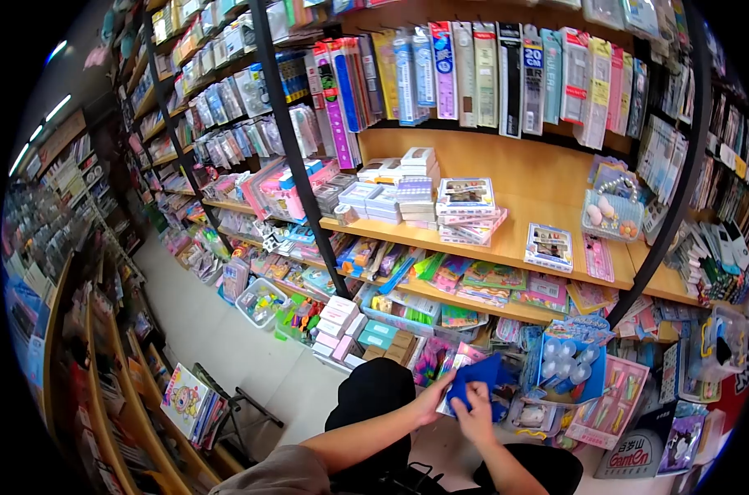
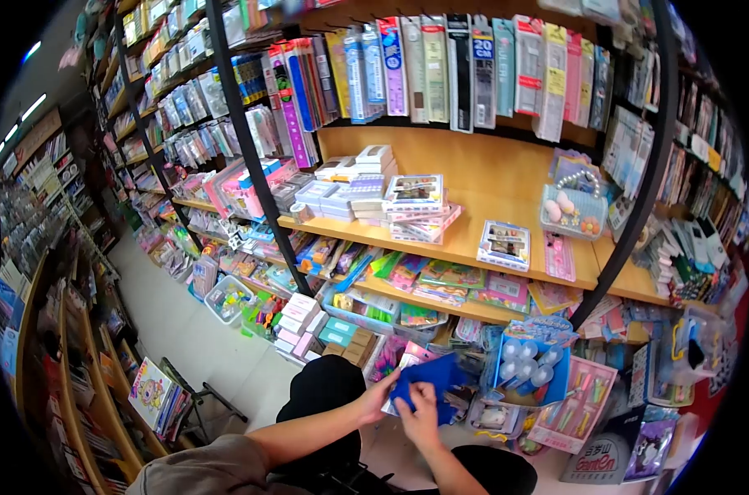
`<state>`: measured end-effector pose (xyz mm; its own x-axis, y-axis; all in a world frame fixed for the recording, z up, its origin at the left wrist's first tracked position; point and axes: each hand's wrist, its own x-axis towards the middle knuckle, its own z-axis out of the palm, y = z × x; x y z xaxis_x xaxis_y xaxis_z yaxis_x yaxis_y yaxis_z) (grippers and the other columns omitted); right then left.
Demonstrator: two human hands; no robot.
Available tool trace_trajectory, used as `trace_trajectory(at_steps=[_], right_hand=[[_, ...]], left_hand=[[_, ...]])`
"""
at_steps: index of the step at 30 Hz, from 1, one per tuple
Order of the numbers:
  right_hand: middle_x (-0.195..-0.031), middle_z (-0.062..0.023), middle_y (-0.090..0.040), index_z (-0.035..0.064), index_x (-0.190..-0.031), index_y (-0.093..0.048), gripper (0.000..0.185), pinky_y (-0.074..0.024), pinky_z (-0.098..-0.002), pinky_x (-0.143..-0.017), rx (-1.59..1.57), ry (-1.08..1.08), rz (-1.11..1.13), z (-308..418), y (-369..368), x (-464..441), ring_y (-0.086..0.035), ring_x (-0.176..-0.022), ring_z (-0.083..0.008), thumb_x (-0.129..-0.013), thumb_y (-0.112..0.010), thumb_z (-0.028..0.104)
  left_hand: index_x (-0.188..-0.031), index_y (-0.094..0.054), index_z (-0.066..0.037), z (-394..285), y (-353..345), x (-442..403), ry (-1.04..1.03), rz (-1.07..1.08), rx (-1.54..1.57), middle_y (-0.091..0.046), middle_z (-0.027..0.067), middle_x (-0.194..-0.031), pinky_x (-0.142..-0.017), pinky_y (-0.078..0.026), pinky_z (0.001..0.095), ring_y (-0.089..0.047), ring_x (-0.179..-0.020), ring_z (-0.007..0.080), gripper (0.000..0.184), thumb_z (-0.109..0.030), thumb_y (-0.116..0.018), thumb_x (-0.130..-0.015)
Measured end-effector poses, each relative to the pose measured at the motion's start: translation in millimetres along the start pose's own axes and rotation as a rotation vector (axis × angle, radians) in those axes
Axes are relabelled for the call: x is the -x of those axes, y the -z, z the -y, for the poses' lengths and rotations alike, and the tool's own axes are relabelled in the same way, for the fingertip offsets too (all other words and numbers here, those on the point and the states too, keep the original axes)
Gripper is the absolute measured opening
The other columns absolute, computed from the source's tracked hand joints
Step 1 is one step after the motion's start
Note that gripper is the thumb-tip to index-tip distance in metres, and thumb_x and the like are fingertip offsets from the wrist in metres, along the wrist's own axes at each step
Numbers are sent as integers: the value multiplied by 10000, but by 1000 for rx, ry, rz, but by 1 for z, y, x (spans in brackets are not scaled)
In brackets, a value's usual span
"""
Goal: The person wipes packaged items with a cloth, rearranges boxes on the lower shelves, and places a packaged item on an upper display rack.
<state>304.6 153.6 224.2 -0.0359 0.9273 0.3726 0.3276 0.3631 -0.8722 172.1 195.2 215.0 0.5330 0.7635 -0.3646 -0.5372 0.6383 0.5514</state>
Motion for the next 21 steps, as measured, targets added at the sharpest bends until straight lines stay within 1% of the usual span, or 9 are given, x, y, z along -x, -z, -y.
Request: trace_trajectory(at_steps=[2, 3, 7, 10, 12, 16, 18, 20, 21], right_hand=[[-967, -146, -488, -23, -1074, -570, 363, -395, -325, -831, 16, 31, 14, 7, -13, 7, -491, -904, -287, -742, -650, 100], [-975, -145, -486, 1, -1104, -574, 393, -386, -347, -830, 30, -2, 10, 5, -17, 9, -481, -915, -294, -738, -655, 118], [-1029, -139, -479, 13, -1118, -575, 414, -347, -385, -844, 343, -32, -77, 1, -18, 11, -443, -965, -308, -741, -652, 164], [-1048, -146, -468, 2, -1122, -567, 415, -339, -393, -852, 544, -128, -239, -22, -17, 14, -436, -982, -318, -755, -639, 181], [-1037, -179, -466, -38, -1096, -551, 386, -339, -415, -846, 546, -150, -332, -31, -11, 13, -434, -974, -337, -803, -591, 209], [-1025, -244, -502, -68, -1063, -534, 385, -351, -444, -871, 484, -301, -378, -69, 8, 15, -470, -946, -391, -869, -525, 265], [-986, -238, -561, -60, -1041, -544, 371, -387, -433, -841, 568, -441, -539, -91, 16, 17, -525, -901, -367, -878, -528, 272], [-825, -131, -607, -54, -966, -554, 300, -442, -338, -675, 127, -523, -570, -52, 31, 5, -563, -736, -216, -885, -534, 234], [-809, -117, -597, -47, -953, -552, 289, -437, -324, -661, 43, -495, -544, -47, 35, 1, -548, -715, -201, -887, -531, 234]], left_hand=[[-1098, -522, -92, -4, 7, 2, 93, 74, 158, -588, 48, -1023, -832, -458, 323, -580, -923, 160, 412, -449, -469, -899], [-1080, -531, -94, -3, 1, 5, 78, 63, 157, -587, 44, -1029, -831, -461, 324, -581, -933, 167, 463, -506, -451, -885], [-1119, -514, -124, 18, 19, 2, 168, 74, 131, -584, 24, -1026, -829, -467, 340, -579, -948, 159, 505, -555, -413, -876], [-1199, -469, -151, 34, 24, 4, 119, 152, -15, -566, 18, -1058, -790, -480, 322, -563, -955, 129, 376, -321, -566, -878], [-1282, -413, -111, 44, 31, 2, 83, 163, -72, -553, 15, -1054, -772, -449, 263, -549, -925, 123, 503, -114, -629, -827], [-1327, -369, -87, 38, 38, 9, 68, 215, -219, -532, 39, -1149, -870, -402, 274, -503, -1027, 129, 586, -99, -642, -808], [-1346, -343, -73, 36, 42, 9, 15, 246, -336, -509, 48, -1207, -909, -374, 277, -475, -1079, 134, 617, -86, -638, -804], [-1364, -314, -57, 39, 48, 2, -56, 263, -472, -481, 56, -1261, -945, -342, 277, -444, -1125, 138, 644, -71, -627, -801], [-1366, -304, -46, 38, 52, -1, -87, 267, -639, -464, 59, -1286, -958, -325, 269, -433, -1133, 138, 649, -61, -614, -797]])
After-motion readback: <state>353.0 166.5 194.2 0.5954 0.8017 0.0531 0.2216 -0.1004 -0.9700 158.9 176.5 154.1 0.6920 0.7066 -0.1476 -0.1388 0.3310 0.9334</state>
